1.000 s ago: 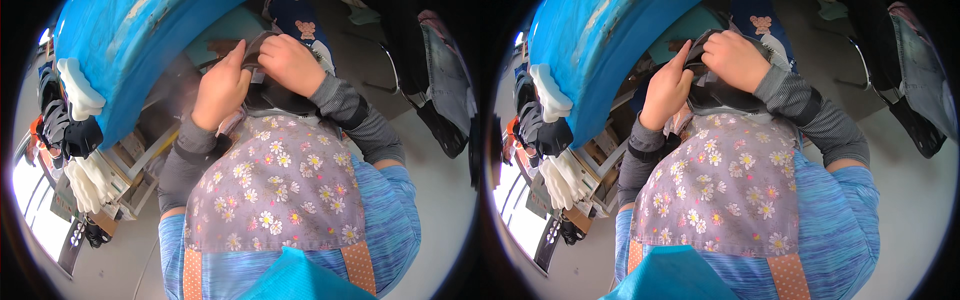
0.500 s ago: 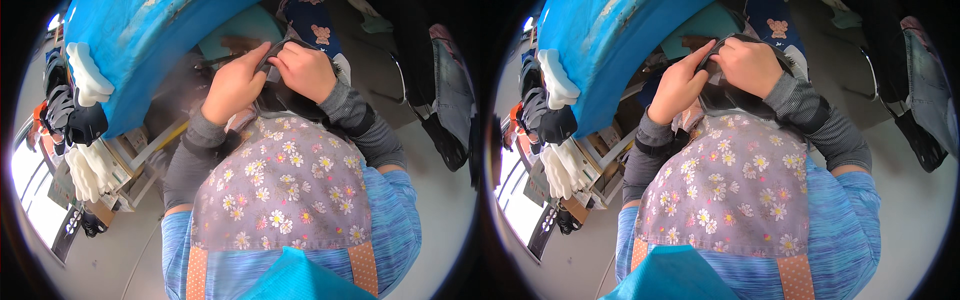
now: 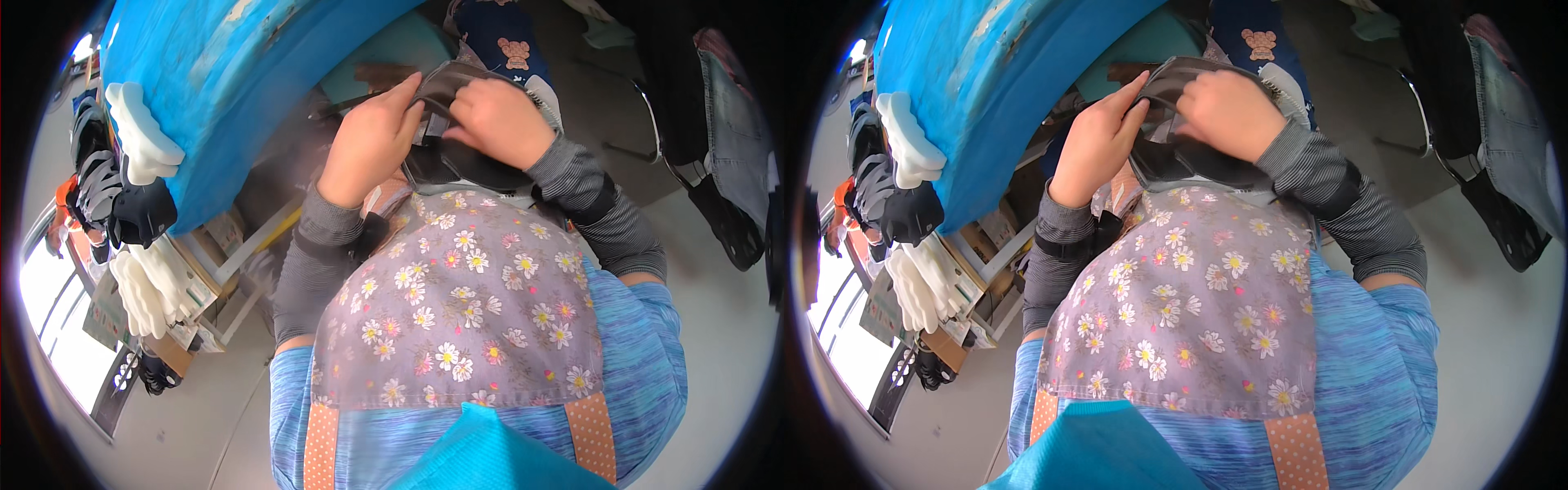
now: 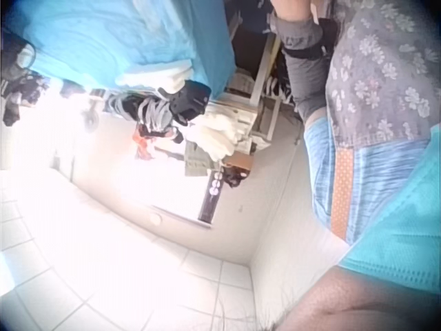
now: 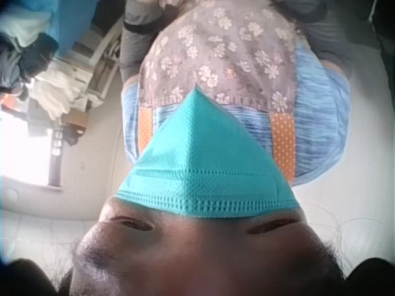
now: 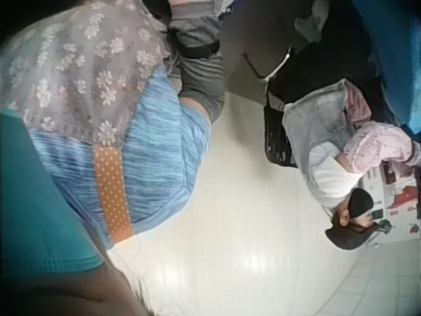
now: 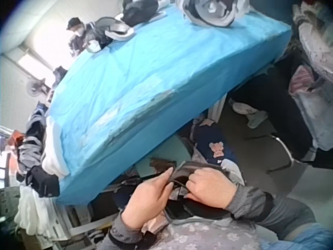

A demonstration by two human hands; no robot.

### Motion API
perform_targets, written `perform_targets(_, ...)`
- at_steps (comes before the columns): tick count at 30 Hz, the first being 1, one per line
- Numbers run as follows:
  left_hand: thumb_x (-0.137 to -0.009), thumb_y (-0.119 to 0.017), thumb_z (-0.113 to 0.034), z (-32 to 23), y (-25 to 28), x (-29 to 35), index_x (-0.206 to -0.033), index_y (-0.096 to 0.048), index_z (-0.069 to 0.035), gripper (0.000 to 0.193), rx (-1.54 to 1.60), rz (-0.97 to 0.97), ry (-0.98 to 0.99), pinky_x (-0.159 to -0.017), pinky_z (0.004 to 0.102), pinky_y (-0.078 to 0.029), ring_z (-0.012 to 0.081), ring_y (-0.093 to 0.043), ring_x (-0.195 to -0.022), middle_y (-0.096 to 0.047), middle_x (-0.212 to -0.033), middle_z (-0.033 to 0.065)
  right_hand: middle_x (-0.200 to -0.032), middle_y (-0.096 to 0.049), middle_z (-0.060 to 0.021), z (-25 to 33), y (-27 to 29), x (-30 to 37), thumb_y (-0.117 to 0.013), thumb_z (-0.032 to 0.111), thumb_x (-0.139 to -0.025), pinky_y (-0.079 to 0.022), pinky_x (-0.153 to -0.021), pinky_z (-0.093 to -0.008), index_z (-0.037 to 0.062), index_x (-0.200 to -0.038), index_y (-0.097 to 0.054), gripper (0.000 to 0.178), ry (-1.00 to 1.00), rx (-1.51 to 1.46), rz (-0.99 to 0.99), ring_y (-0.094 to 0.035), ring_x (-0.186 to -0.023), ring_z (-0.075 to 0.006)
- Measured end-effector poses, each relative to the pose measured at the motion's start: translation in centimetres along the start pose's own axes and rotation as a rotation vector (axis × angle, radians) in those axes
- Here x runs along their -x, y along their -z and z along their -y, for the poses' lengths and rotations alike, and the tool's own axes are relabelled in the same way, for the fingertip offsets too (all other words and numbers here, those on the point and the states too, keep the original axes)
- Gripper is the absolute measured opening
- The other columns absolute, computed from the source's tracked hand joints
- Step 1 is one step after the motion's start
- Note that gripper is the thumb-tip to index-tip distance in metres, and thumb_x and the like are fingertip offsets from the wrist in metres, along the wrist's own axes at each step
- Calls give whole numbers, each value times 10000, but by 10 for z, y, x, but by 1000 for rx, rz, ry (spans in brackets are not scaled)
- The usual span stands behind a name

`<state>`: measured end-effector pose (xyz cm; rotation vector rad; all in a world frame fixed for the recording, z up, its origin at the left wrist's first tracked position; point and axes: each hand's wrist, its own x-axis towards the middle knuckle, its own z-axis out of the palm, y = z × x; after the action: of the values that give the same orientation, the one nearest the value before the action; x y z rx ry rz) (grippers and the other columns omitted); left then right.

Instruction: The person handles a black shoe upper, turning it over to check the interior before inserting white foam padding pieces into the heel and side sections.

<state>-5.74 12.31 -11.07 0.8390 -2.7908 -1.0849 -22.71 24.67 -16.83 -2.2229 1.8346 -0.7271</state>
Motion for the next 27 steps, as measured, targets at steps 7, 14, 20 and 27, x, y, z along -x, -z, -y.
perform_targets(7,-929,-519,-115,10,9,3,-1413,-464,-116,487,70,109,-9,-892,397,-477,388,-596,-1032,-621,-1149,237,-728,-594,-61,5,6,2,-643,174,-838,-504,-511,-333,77,-749,-604,137,-79,10,-116,-642,-616,-225)
perform_targets(14,-895,-565,-127,2,15,7,-1403,-496,-145,514,35,146,-29,-861,373,-492,357,-618,-949,-636,-1150,213,-704,-588,-55,5,0,-5,-663,209,-875,-487,-482,-326,67,-747,-616,197,-181,-25,-292,-616,-564,-242)
perform_targets(20,-868,-654,-211,-13,13,-5,-1145,-650,-93,301,-206,25,-90,-616,383,-509,332,-643,-676,-678,-812,170,-666,-597,-58,5,-2,-5,-657,221,-880,-486,-476,-331,71,-744,-622,205,-184,-25,-310,-627,-577,-241)
perform_targets(27,-897,-630,-222,-3,1,-17,-958,-651,-72,164,-477,26,-132,-559,423,-487,341,-619,-618,-613,-644,153,-662,-616,-56,10,8,-12,-655,270,-883,-506,-500,-337,83,-754,-622,230,-213,50,-192,-644,-593,-239)
